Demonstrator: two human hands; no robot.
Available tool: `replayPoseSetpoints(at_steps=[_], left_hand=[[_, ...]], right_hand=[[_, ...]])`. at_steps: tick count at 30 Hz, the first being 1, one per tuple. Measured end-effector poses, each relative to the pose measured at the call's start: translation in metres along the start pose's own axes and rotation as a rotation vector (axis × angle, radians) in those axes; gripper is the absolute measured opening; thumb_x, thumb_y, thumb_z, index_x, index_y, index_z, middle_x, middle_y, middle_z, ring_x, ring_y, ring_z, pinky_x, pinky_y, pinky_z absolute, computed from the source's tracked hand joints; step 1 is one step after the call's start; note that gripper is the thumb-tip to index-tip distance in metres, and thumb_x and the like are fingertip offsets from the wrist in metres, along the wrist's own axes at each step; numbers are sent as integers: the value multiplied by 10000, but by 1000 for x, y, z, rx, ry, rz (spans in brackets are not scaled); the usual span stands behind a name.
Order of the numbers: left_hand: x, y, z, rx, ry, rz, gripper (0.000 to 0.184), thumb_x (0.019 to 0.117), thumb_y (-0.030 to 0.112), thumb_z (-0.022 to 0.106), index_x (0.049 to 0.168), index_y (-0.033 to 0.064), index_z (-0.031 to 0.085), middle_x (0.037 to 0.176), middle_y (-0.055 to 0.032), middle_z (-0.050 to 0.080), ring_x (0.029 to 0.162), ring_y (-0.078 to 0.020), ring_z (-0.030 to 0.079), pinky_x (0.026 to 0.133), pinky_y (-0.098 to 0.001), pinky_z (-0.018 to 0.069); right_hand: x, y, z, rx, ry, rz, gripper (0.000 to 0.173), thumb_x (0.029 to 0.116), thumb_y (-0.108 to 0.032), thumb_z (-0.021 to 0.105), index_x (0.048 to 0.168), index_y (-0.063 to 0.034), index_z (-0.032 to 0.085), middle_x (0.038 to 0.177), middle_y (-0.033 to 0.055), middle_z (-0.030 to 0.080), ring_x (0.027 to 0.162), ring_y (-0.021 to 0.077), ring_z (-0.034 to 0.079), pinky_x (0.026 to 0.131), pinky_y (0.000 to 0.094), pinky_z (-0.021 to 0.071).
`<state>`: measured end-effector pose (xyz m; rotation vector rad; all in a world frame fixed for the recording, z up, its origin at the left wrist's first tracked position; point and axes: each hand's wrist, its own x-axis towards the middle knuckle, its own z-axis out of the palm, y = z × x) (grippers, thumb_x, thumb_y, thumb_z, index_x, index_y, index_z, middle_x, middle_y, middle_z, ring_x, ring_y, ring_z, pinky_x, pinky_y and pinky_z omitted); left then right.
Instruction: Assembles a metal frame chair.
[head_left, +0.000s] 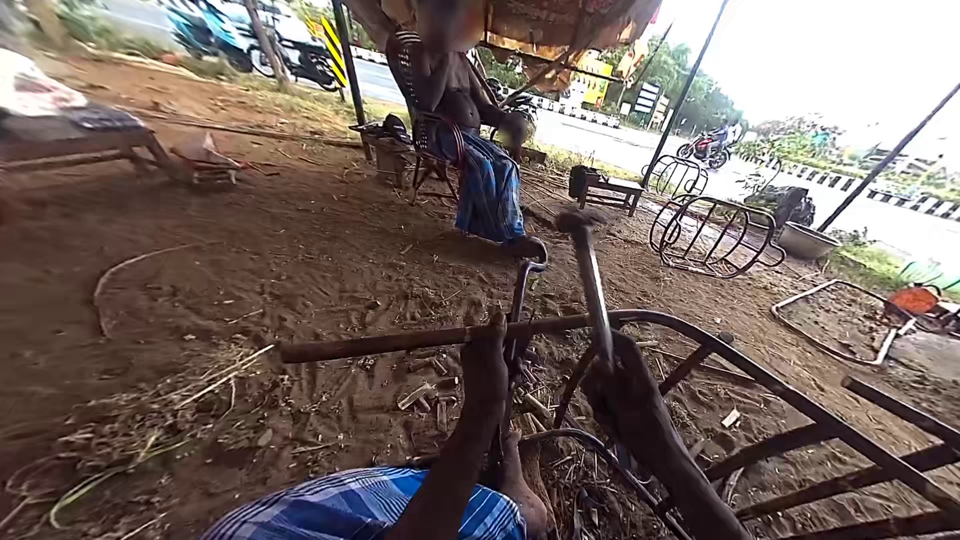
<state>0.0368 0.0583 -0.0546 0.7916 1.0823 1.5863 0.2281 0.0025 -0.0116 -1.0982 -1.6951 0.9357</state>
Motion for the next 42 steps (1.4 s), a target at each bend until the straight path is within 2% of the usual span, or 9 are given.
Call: replayPoseSetpoints(at_steps=[3,8,14,18,23,28,34,38,42], left_hand=[[3,-6,-1,12,-19,3,533,1005,633,511,968,129,681,612,-50,552,410,-129,453,376,-281,417],[7,-5,2,-27,-30,25,496,1027,577,515,967,113,680,597,-54,550,398,-128,447,364,-275,415],[7,-6,-5,26,-20,38,552,1022,615,490,929,106,682,598,-58,536,408,-147,447,377,-296,419],[2,-5,-7,46,-37,22,565,983,688,500,941,151,672,595,-42,507,414,-139,429,385,-298,411],[5,-9,-2,4,-46,28,546,1004,624,522,875,114,669,574,-39,513,402,-131,427,376,-285,399],[0,-7,-12,90,-61,20,586,955,737,490,945,178,664,589,-51,502,399,-146,421,374,-307,411],[6,-7,-5,43,-50,31,551,1004,652,487,1026,145,701,592,-41,511,398,-130,424,365,-291,409],[1,-4,-10,85,-64,3,575,965,721,489,1020,182,680,645,-59,556,417,-147,449,379,-311,427],[7,-5,-3,31,-34,-21,527,996,649,513,1058,159,698,653,-58,568,428,-137,465,386,-295,431]], right_hand=[[-50,13,-14,43,3,121,415,1049,-539,453,1165,-183,632,596,-45,416,433,79,375,393,260,366],[-73,-8,-16,-101,-25,171,579,1036,-664,344,928,-156,601,590,-44,420,442,93,387,401,281,365],[-75,-44,-9,-256,75,-115,547,1065,-611,326,932,-143,577,600,-48,446,452,70,427,391,273,391],[-61,-54,-27,-342,-87,387,545,1043,-611,333,895,-172,620,618,-26,496,490,119,483,454,328,436],[-75,-79,-11,-42,155,-195,520,1038,-645,360,909,-193,580,625,-94,446,472,12,413,401,214,384],[-63,-37,-23,-114,-81,403,518,1054,-578,350,862,-168,603,576,-36,467,434,98,437,399,292,401],[-69,-50,-3,121,234,-213,524,1010,-684,392,820,-227,565,588,-102,449,465,20,428,409,224,394],[-66,-21,-15,-50,-100,417,586,1034,-645,330,832,-168,605,576,-36,470,436,89,432,397,278,388],[-77,-77,-20,256,164,-84,496,996,-669,450,843,-221,598,597,-106,444,452,-7,392,398,178,357]])
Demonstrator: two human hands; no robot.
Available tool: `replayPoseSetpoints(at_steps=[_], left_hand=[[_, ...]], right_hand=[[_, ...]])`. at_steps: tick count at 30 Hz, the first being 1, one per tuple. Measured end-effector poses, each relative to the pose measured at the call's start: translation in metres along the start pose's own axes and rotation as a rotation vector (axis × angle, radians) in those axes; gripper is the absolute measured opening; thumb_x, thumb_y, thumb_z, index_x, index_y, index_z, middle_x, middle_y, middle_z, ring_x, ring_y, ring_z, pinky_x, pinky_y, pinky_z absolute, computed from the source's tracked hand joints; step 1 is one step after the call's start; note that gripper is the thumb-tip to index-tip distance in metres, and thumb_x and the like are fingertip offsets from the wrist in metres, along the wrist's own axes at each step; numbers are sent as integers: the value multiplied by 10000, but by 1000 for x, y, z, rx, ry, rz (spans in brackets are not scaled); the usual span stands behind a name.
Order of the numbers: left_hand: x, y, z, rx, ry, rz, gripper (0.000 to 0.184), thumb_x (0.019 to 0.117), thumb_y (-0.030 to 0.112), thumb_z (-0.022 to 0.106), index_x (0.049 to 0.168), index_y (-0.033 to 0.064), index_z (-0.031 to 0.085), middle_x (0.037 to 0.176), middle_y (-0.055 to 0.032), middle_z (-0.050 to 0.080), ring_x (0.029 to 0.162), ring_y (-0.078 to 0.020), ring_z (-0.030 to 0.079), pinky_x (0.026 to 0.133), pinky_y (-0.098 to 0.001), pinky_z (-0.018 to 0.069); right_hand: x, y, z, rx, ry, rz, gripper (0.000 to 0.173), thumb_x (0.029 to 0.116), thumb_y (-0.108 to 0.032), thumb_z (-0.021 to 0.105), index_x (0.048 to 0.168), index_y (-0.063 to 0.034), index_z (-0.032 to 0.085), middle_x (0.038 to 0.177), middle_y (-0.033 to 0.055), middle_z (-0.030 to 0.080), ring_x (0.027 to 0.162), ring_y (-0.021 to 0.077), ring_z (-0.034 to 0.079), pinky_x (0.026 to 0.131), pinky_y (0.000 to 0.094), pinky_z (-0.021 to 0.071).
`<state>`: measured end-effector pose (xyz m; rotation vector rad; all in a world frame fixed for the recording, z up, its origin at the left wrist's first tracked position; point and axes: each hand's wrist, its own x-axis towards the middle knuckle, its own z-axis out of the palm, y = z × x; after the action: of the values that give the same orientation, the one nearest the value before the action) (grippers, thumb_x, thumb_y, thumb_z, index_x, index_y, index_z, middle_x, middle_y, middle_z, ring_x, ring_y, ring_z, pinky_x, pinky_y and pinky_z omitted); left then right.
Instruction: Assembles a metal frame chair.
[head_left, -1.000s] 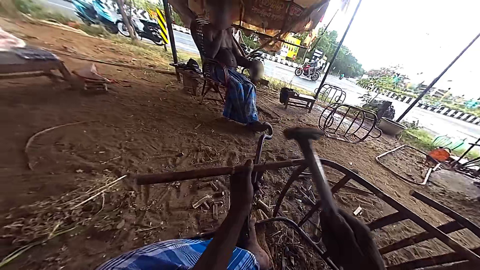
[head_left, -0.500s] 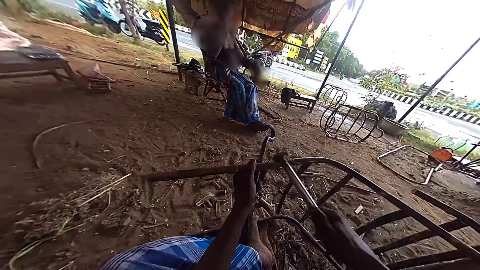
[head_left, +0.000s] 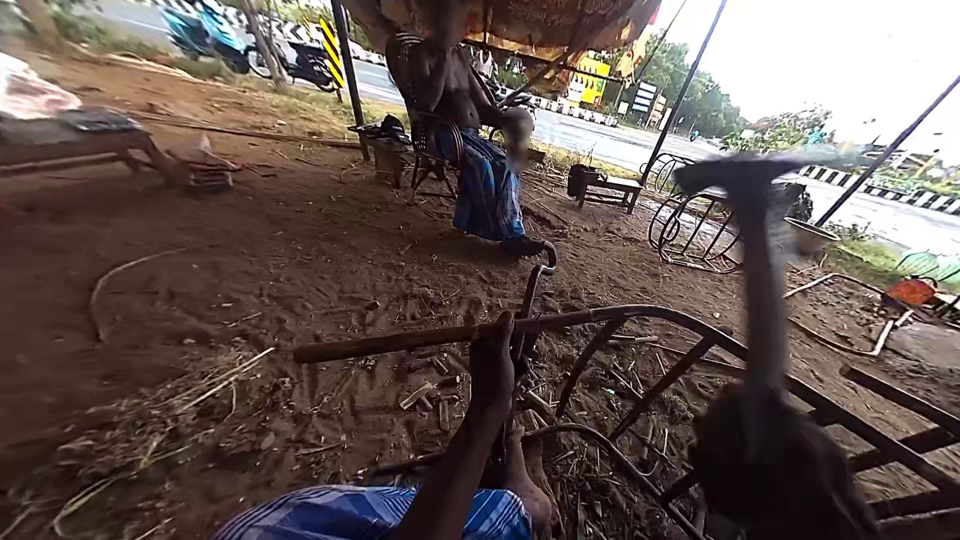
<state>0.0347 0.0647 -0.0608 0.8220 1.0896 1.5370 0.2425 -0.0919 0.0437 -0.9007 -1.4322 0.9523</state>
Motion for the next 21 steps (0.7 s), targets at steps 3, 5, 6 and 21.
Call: replayPoseSetpoints(at_steps=[3,5,6,21], left_hand=[[3,1,2,15,1,-15,555,1008,644,487,986,121,672,644,-58,577,421,-139,472,368,-289,421],[3,2,3,26,1,-6,560,1012,645,475,993,117,663,648,-65,579,421,-151,479,369,-305,430],[0,1,1,38,-4,-10,563,1011,651,472,1003,122,663,642,-67,567,414,-152,473,365,-308,430],[-2,3,0,-5,-74,4,527,1021,634,468,1029,145,665,658,-51,578,428,-120,466,371,-262,406]], right_hand=[[0,47,3,-128,81,-89,485,997,-660,468,784,-239,584,568,-106,460,452,12,431,408,218,392],[7,71,-14,-371,-206,375,557,1036,-636,350,810,-183,583,585,-35,458,461,96,442,435,294,403],[6,69,-15,-356,-280,543,585,1039,-637,322,837,-159,591,591,-15,467,454,117,448,423,308,405],[-2,23,-9,-93,-138,411,580,998,-700,413,787,-185,577,556,-63,424,401,45,366,357,223,339]])
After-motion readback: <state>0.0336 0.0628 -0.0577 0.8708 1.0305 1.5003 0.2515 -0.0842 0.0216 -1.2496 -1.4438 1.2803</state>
